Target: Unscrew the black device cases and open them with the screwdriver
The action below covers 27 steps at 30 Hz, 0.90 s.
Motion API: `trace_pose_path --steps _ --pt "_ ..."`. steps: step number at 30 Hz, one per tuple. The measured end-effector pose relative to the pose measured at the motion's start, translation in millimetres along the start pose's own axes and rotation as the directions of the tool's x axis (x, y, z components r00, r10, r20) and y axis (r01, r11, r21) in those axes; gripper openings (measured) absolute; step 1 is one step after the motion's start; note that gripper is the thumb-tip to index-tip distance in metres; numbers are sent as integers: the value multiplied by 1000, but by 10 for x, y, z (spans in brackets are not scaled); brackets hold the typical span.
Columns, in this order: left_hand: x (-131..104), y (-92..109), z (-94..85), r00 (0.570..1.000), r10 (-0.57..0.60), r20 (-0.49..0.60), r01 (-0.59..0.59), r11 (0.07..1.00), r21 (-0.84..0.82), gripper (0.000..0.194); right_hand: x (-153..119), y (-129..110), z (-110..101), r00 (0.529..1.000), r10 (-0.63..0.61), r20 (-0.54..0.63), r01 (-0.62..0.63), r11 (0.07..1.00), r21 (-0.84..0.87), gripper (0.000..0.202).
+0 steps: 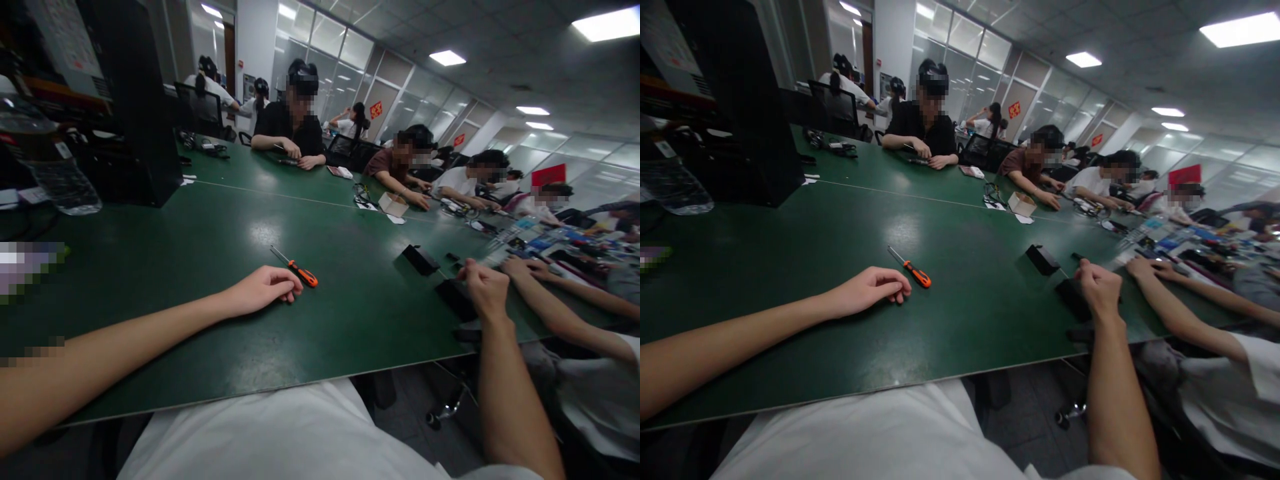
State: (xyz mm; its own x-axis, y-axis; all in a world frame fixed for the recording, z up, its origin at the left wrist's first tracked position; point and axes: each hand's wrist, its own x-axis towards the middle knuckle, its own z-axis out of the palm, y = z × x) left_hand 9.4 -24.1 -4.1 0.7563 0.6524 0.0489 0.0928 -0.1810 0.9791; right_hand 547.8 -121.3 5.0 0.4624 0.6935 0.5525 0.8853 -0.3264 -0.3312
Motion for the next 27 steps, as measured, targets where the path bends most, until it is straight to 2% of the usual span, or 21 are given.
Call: trace_pose_path --steps 2,5,14,18,27 --pt "3 -4 2 1000 12 6 -12 1000 -6 22 -7 19 -8 999 39 0 -39 999 2 54" --pt "6 -15 5 1000 20 12 -20 1000 -13 20 22 36 -23 995 70 69 -69 997 -17 53" --pt "-33 -13 7 1000 5 13 -5 1000 -5 19 185 -23 85 978 75 192 -54 992 -115 49" --pt "-38 -1 3 1000 6 18 -6 1000 2 21 153 -16 54 982 86 167 -72 994 -87 54" --pt "-17 -18 -3 1000 13 12 -13 1000 -9 22 21 99 20 991 135 11 -135 990 -29 63"
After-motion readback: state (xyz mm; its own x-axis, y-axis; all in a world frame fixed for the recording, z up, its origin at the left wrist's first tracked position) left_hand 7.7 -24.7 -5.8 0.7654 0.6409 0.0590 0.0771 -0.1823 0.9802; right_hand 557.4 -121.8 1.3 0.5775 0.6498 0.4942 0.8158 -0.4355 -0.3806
